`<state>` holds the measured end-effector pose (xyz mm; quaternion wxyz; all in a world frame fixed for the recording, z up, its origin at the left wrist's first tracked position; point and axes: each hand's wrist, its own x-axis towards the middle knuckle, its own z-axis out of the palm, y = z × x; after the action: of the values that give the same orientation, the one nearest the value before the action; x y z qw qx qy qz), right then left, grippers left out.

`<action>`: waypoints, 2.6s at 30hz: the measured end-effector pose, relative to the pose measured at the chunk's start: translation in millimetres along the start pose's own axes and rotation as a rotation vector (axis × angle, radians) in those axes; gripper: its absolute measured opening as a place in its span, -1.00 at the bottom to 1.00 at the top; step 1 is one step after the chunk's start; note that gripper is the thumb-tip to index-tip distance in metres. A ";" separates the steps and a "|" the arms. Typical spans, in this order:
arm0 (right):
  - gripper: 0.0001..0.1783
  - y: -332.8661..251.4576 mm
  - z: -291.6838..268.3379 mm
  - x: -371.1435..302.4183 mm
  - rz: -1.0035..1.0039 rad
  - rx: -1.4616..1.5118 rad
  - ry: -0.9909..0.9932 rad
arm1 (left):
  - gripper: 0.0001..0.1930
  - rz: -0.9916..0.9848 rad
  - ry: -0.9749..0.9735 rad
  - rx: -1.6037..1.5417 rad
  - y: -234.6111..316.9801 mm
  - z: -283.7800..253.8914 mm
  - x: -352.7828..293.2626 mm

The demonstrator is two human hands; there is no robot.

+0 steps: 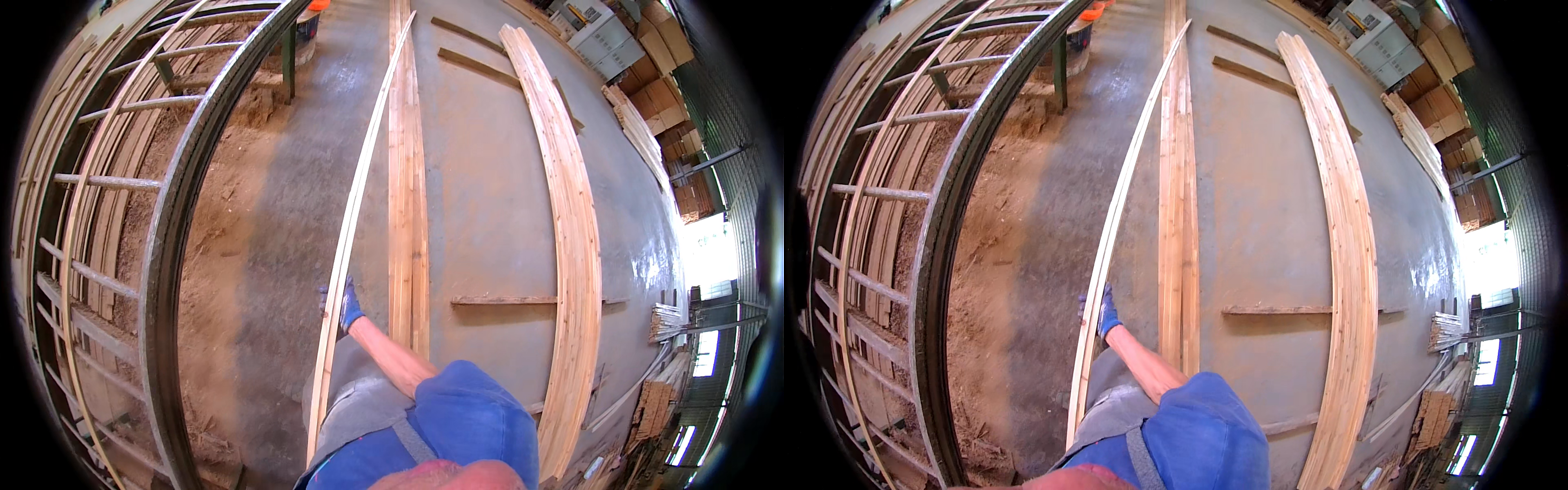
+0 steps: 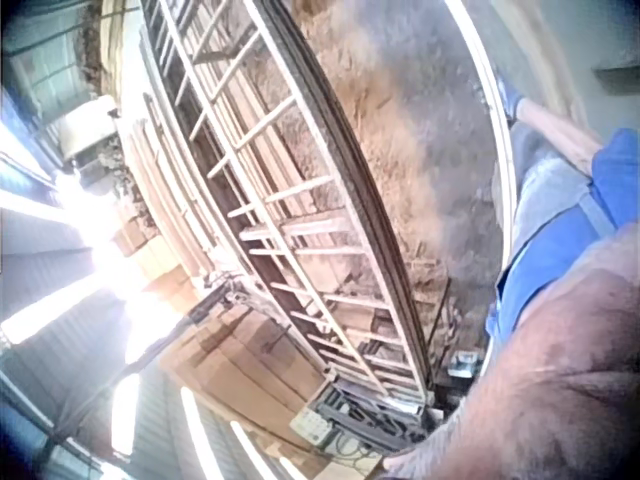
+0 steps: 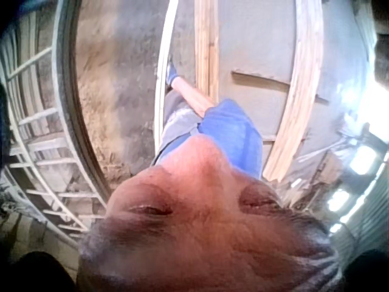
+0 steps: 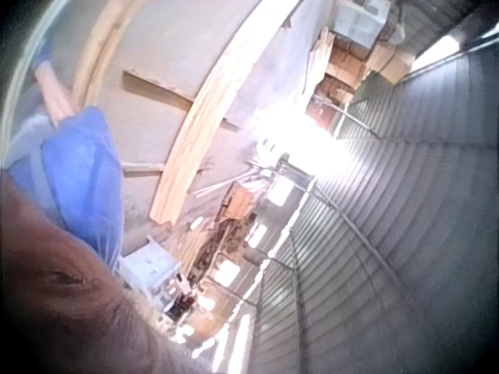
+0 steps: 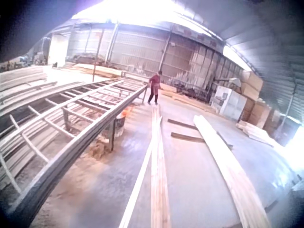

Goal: The person lifts and stacks large wooden planks in a workshop. They then use a putty knife to scoop a white substance from a red bucket and spread it onto the surface of the stacked planks.

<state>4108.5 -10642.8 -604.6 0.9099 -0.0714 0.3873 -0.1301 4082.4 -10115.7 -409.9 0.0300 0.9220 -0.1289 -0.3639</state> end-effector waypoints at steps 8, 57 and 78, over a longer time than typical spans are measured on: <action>0.09 -1.0 15.7 -8.2 -0.043 -0.066 0.030 | -0.54 0.008 0.040 -0.030 -15.3 12.0 7.1; -0.44 176.3 370.7 85.5 -0.275 -0.312 -0.130 | -0.33 -0.189 0.401 -0.188 -264.5 -112.0 -57.1; -0.61 165.1 416.8 185.6 -0.036 -0.767 -0.283 | -0.30 -0.228 0.586 -0.023 -75.4 -232.5 228.5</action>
<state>4563.6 -10527.0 -482.4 0.8592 -0.4294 0.2775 0.0187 4416.8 -10111.1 -402.2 0.0352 0.9957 -0.0065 -0.0853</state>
